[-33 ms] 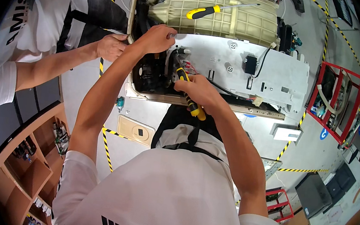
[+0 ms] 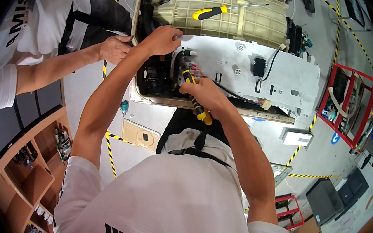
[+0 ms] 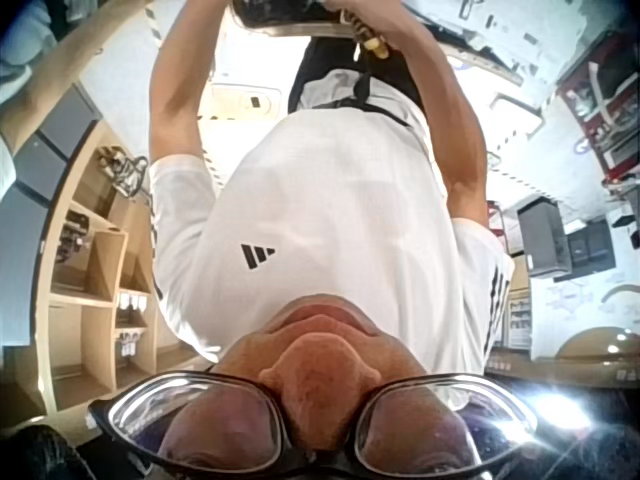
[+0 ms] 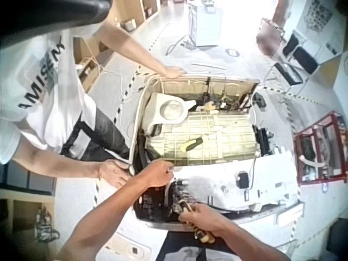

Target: The person works on the internal components of a disassembled washing machine, using a screwdriver and pliers to manipulate wires and plastic housings while another person assists by holding the assembly.

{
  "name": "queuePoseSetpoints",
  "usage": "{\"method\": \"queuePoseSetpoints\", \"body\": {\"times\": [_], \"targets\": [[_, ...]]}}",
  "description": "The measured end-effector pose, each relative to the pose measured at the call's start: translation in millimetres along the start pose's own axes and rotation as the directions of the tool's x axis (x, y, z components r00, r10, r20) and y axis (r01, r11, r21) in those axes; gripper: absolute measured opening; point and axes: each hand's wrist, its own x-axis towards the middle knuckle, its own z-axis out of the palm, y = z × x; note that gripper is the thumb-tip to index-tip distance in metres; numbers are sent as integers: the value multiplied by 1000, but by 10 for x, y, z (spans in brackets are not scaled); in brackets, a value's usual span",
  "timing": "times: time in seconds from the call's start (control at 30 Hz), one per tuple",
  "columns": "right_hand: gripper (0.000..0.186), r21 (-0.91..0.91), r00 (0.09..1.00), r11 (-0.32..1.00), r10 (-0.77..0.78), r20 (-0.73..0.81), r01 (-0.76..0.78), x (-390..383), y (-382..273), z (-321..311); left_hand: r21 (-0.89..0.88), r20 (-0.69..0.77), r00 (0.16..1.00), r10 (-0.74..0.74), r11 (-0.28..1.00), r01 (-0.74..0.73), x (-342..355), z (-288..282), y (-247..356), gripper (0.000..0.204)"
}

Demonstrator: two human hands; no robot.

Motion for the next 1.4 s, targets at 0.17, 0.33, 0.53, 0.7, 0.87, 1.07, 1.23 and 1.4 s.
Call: {"method": "queuePoseSetpoints", "body": {"times": [0.17, 0.33, 0.53, 0.7, 0.87, 1.07, 1.23, 1.4], "targets": [[28, 83, 999, 996, 32, 8, -33, -48, 5, 126, 0, 11, 1000, -11, 1000, 11, 21, 4, -10, 34], [26, 280, 998, 958, 56, 41, -65, -55, 87, 354, -11, -19, 1000, -23, 1000, 23, -18, 11, 35, 27], [38, 337, 997, 941, 3, -72, 21, 8, 243, 598, -36, -350, 935, 49, 997, -65, -638, -109, 426, 31], [68, 336, 962, 914, -158, -222, 228, 79, 342, 805, -454, 326, 860, -392, 733, 506, -1626, -219, 816, 35], [76, 357, 967, 912, -133, -217, 205, 94, 370, 851, -793, 469, 841, -271, 291, 536, -1942, 7, 996, 33], [94, 188, 964, 965, -141, -224, 185, 69, 393, 740, -820, 534, 826, -180, 129, 558, -1915, 9, 831, 35], [102, 173, 964, 972, -117, -238, 161, 88, 404, 783, -834, 535, 832, -144, 69, 548, -1914, -24, 728, 32], [103, 189, 953, 964, -129, -275, 185, 91, 375, 838, -835, 525, 841, -131, 114, 539, -1914, -61, 663, 30]]}}
